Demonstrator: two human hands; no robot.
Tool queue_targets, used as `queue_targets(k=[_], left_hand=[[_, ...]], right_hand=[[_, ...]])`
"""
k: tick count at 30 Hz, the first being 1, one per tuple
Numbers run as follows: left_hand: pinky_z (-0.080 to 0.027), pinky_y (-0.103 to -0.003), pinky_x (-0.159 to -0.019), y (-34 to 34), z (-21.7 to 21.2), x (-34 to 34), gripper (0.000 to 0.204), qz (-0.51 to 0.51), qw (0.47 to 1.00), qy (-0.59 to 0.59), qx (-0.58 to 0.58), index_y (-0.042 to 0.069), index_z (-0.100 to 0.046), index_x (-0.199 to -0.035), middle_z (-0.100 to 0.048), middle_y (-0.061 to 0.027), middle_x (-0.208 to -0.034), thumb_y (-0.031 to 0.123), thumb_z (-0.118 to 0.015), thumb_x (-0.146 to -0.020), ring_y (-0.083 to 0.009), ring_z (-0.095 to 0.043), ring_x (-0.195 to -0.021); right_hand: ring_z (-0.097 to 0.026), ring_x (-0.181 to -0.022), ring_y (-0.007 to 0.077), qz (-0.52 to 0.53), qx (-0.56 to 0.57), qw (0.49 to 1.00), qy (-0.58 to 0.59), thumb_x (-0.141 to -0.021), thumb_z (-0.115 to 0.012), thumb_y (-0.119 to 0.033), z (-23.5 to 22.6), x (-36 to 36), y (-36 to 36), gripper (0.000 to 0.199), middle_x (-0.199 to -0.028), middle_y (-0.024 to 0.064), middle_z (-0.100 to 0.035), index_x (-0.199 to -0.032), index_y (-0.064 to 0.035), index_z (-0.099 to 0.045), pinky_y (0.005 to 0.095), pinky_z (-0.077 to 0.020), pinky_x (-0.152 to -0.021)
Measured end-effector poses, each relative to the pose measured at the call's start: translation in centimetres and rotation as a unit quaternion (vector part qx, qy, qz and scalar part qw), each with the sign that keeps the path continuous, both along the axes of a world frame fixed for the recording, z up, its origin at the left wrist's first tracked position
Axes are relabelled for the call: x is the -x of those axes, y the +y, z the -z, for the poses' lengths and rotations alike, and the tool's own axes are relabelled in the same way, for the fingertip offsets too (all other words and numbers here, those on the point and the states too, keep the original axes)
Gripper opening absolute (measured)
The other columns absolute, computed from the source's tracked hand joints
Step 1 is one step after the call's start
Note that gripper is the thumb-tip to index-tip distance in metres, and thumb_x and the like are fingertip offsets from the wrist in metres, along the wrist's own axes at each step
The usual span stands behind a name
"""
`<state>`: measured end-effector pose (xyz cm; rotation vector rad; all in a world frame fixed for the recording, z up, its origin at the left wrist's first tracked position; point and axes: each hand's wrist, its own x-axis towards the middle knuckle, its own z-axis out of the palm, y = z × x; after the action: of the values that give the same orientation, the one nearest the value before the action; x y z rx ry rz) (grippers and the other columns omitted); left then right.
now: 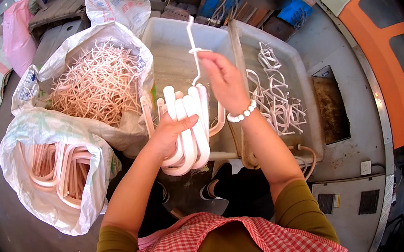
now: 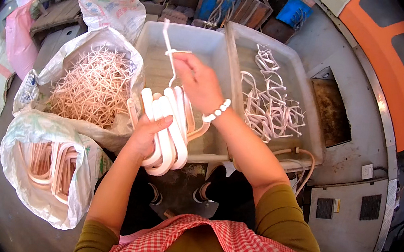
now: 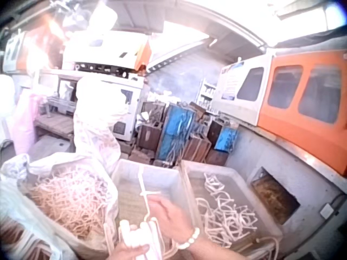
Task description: The person assembles white plastic hangers by inserting curved plastic arms into metal frames. They handle the components by hand, occasionally using a spray can to lubricate the parts for easier insertion. The finished hangers are placed into a large white sack.
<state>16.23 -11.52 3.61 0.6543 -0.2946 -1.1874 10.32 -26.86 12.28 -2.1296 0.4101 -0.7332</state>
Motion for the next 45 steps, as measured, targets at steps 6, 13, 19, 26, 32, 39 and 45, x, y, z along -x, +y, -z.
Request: queue_targets(k=[6,13,19,26,32,39,45], left_hand=[[-0.052,-0.035,-0.081,0.6,-0.3,-0.2,0.061,0.061,0.998,-0.022,0.007,0.007,-0.037,-0.134,-0.057,-0.0065,-0.112,0.004,-0.068,-0.082,-0.0180,-0.060,-0.098],[-0.050,-0.030,-0.080,1.3,-0.8,-0.6,0.042,0.070,0.996,-0.063,-0.004,0.001,-0.051,-0.120,-0.061,-0.0039,-0.103,0.008,-0.069,-0.083,-0.0152,-0.060,-0.092],[-0.048,-0.032,-0.081,0.1,0.5,-0.3,0.045,-0.038,0.915,-0.391,-0.088,0.001,-0.048,-0.121,-0.060,-0.0089,-0.104,0.009,-0.068,-0.082,-0.0194,-0.060,-0.093],[-0.049,-0.034,-0.075,-1.3,1.1,0.2,0.041,-0.132,0.804,-0.555,-0.171,-0.002,-0.048,-0.118,-0.065,-0.0127,-0.095,0.012,-0.066,-0.084,-0.0255,-0.064,-0.085],[-0.051,-0.031,-0.079,0.0,0.3,-1.6,0.041,-0.096,0.994,-0.045,-0.027,0.001,-0.049,-0.120,-0.060,-0.0084,-0.105,0.005,-0.068,-0.083,-0.0176,-0.060,-0.093],[-0.051,-0.033,-0.083,-0.2,0.1,-1.0,0.045,-0.047,0.999,-0.019,0.000,0.003,-0.047,-0.122,-0.059,-0.0076,-0.106,0.005,-0.069,-0.082,-0.0201,-0.061,-0.096],[-0.049,-0.036,-0.088,-0.1,0.7,-1.9,0.053,-0.052,0.998,-0.003,0.018,0.005,-0.040,-0.130,-0.055,-0.0089,-0.114,0.001,-0.065,-0.083,-0.0212,-0.057,-0.104]], right_hand=[[-0.048,-0.125,0.0284,-0.078,0.380,0.922,0.004,-0.084,-0.056,0.003,0.6,1.3,-2.2,0.046,-0.132,0.0159,-0.051,-0.128,-0.0118,-0.052,0.0354,-0.0391,-0.102],[-0.052,-0.117,0.0276,-0.141,0.560,0.816,0.027,-0.076,-0.067,-0.010,-2.0,2.4,-5.0,0.018,-0.122,0.0130,-0.056,-0.093,-0.0104,-0.061,0.0389,-0.0418,-0.099],[-0.050,-0.056,0.0150,-0.151,0.246,0.897,0.336,-0.090,-0.058,-0.030,-2.7,5.2,-3.6,0.024,-0.064,0.0023,-0.050,-0.084,-0.0073,-0.056,0.0318,-0.0440,-0.054],[-0.032,-0.038,0.0036,-0.186,-0.600,0.663,0.407,-0.093,-0.056,-0.039,3.2,10.7,2.3,0.037,-0.059,0.0035,-0.054,-0.097,-0.0028,-0.059,0.0199,-0.0250,-0.035],[-0.056,-0.070,0.0143,-0.080,-0.441,0.845,-0.291,-0.098,-0.046,-0.027,-1.6,6.8,1.2,0.025,-0.089,0.0090,-0.061,-0.108,-0.0049,-0.055,0.0269,-0.0488,-0.064],[-0.058,-0.104,0.0197,-0.120,0.076,0.958,-0.251,-0.096,-0.050,-0.024,-8.3,-4.2,1.0,0.040,-0.119,0.0157,-0.057,-0.130,-0.0026,-0.045,0.0325,-0.0449,-0.093],[-0.035,-0.134,0.0287,-0.255,-0.529,0.800,-0.122,-0.092,-0.031,-0.064,-0.9,-1.7,-0.7,0.080,-0.145,0.0213,-0.033,-0.141,-0.0001,-0.032,0.0410,-0.0304,-0.109]])
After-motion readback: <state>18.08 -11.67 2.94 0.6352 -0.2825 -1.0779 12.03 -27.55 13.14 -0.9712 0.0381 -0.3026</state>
